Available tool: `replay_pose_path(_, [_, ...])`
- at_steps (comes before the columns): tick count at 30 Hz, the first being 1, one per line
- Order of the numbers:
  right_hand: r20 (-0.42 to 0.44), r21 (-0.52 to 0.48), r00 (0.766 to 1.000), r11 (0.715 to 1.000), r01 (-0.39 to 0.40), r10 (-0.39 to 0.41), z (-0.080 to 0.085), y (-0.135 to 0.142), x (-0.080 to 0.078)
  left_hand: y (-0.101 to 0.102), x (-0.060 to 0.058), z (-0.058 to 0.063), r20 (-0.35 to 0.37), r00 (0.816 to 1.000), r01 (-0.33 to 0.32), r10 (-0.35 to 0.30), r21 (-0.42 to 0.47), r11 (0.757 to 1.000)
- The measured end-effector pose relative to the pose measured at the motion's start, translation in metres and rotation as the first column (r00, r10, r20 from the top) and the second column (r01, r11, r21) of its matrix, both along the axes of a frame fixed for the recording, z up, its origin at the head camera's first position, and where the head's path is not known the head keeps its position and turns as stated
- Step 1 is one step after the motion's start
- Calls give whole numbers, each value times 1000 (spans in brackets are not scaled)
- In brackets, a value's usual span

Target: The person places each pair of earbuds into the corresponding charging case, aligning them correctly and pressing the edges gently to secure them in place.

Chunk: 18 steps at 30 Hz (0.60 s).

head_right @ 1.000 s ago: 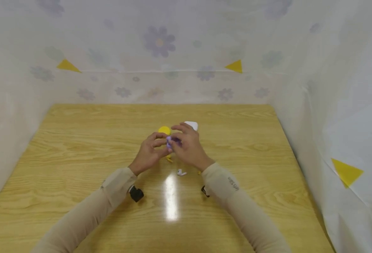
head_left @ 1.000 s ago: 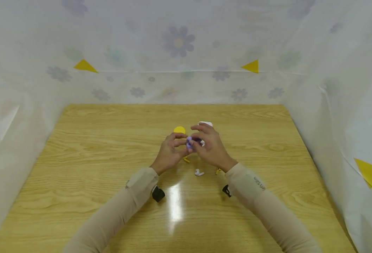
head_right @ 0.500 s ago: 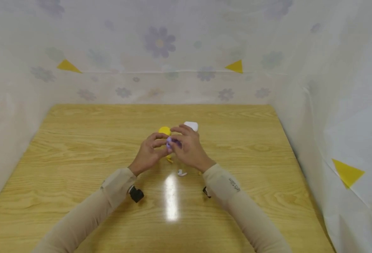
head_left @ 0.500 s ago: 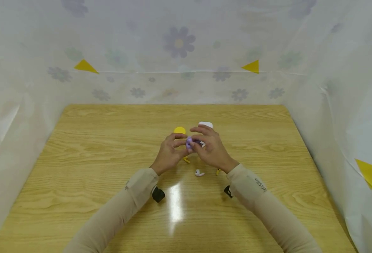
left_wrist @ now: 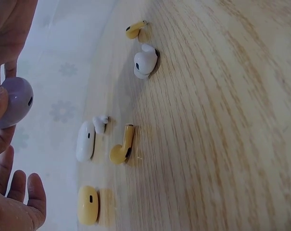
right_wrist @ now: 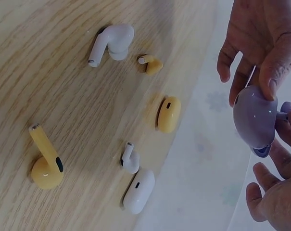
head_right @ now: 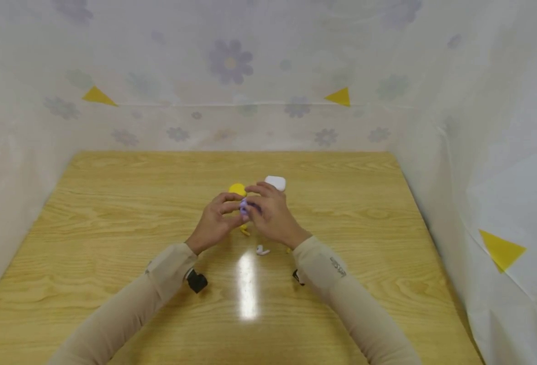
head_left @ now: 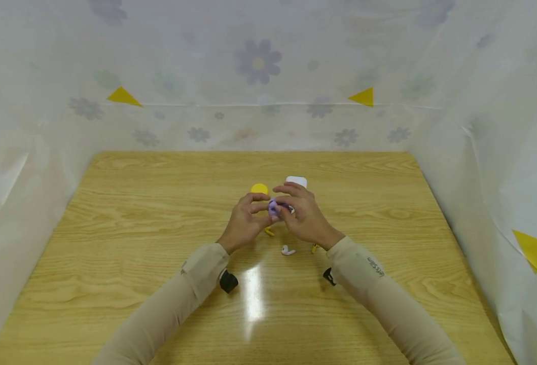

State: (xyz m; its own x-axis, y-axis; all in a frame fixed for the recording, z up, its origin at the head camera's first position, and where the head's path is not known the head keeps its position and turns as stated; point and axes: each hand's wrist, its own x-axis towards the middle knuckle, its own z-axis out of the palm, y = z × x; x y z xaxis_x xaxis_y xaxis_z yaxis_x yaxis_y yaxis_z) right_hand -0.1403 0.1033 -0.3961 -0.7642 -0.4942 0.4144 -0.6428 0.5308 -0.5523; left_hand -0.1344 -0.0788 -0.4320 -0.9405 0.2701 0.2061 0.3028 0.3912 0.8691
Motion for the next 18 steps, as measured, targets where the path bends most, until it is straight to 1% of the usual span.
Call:
replay_pose_path(6, [43,-21,999,1000,6,-5,0,-1,1,1,1,0,11,1000,-6,6,-4,1000])
replay_pose_path(9, [39,-38,999,999,11,-9,-2,-1,1,1,1,0,5,1000,-4,4,-13,1000])
replay_pose_path(12, [0,-59,1000,998,15,-15,-4,-2,0,1,1,1,12,1000,-4,4,-11,1000])
replay_pose_path(15, [-68,-81,998,997,7,-13,-7,-2,-2,2,0,1,16,1000,-6,6,-7,1000])
replay_pose_path(18, [-137,-102,991,995,-5,-9,-10,-3,-5,2,0,1,18,1000,-11,11,-7,1000])
